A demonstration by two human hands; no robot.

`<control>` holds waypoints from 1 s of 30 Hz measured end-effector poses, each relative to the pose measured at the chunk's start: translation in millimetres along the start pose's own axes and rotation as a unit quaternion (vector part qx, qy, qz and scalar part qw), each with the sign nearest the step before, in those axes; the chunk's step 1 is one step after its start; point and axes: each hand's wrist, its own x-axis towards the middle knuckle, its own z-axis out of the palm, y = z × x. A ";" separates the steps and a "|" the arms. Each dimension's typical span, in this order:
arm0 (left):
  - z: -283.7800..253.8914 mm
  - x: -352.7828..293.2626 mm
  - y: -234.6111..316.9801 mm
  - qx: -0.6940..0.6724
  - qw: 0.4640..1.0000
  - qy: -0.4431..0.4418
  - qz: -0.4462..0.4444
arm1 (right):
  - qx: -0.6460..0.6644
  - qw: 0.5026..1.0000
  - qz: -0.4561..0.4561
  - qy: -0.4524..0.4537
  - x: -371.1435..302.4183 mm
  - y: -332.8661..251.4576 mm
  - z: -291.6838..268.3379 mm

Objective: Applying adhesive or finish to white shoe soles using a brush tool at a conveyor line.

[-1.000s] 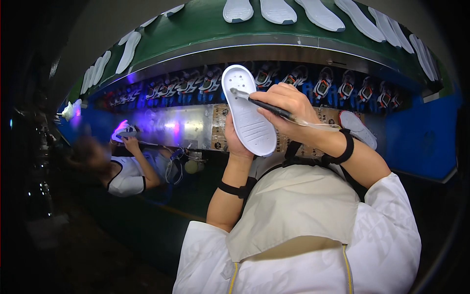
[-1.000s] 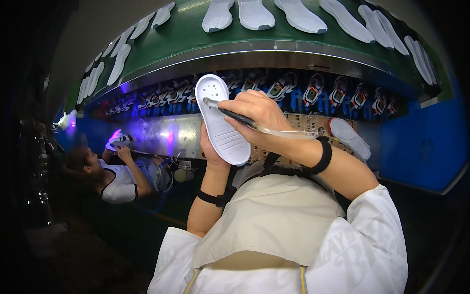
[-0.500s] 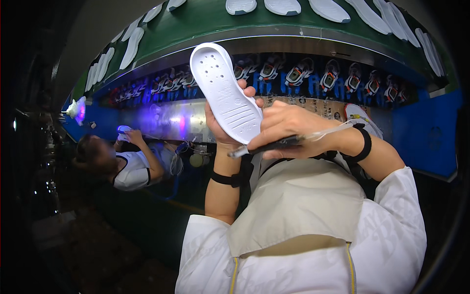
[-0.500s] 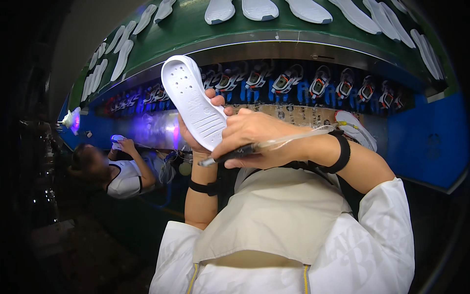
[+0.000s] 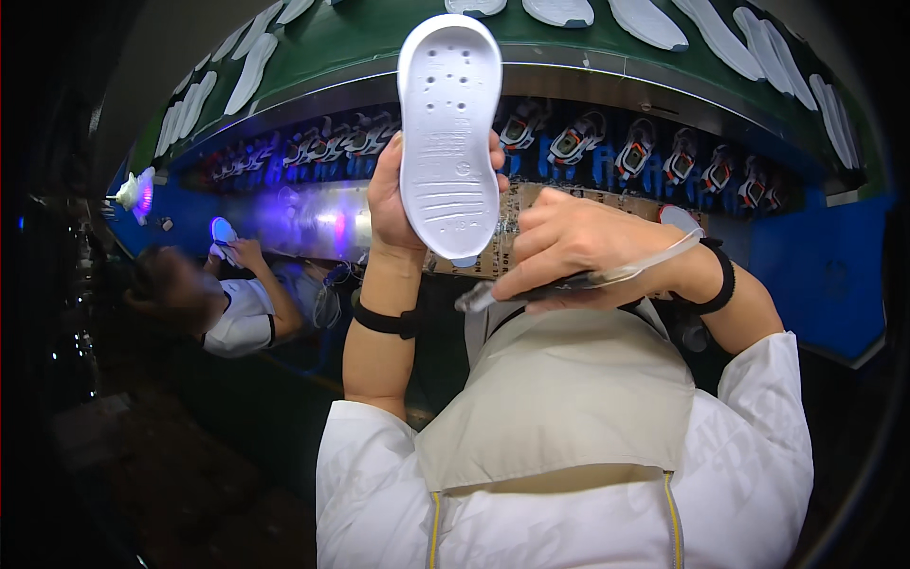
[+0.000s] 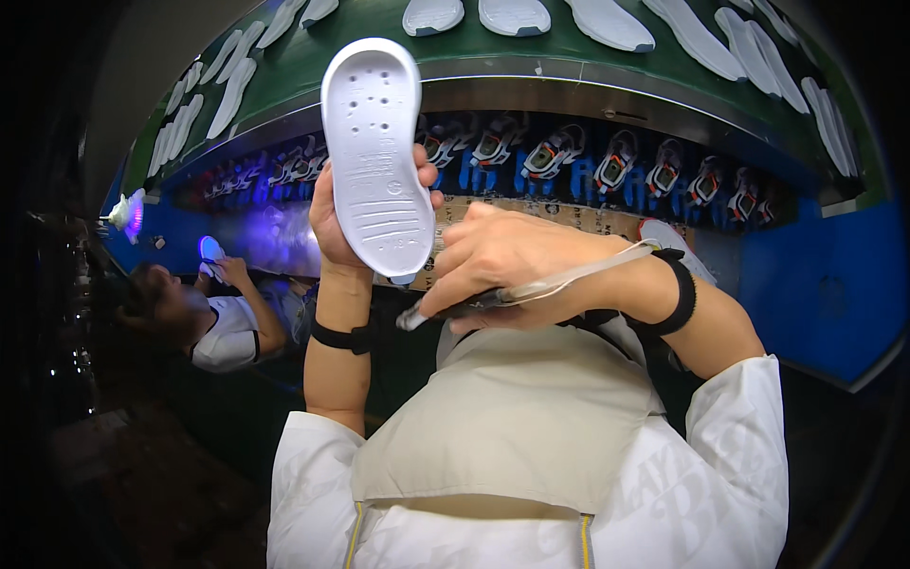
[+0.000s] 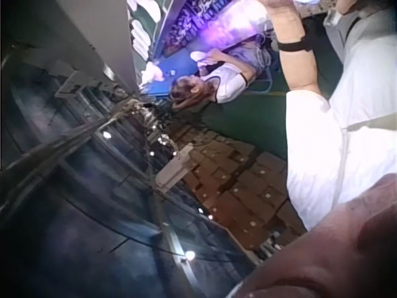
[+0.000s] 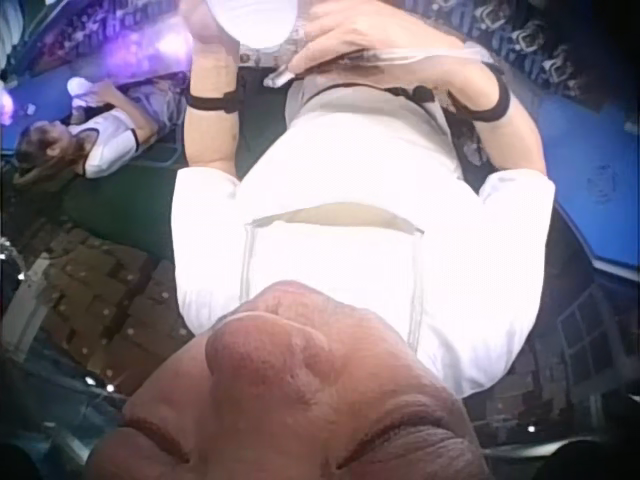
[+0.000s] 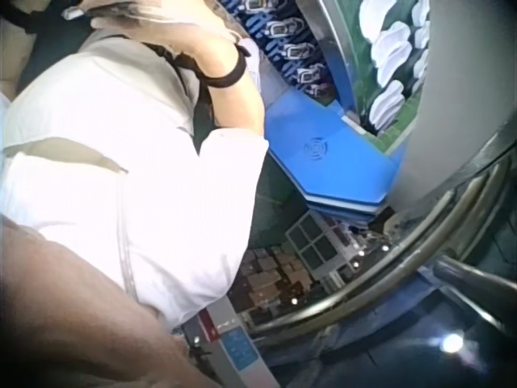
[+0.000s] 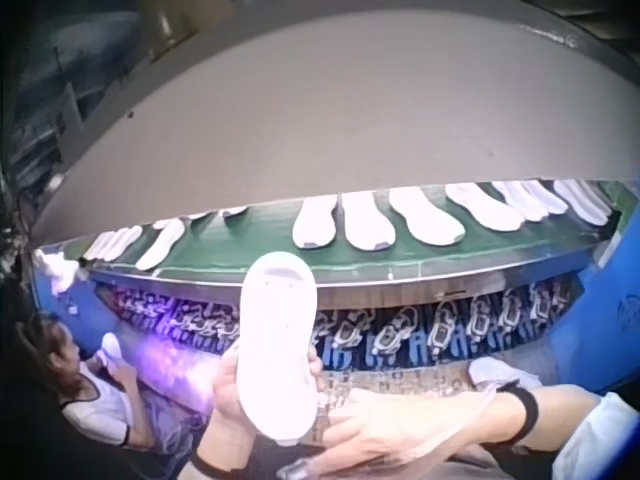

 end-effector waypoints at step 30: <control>-37.3 91.3 97.8 0.059 0.997 -0.055 0.010 | 0.017 0.978 0.130 0.162 -12.0 20.7 -6.3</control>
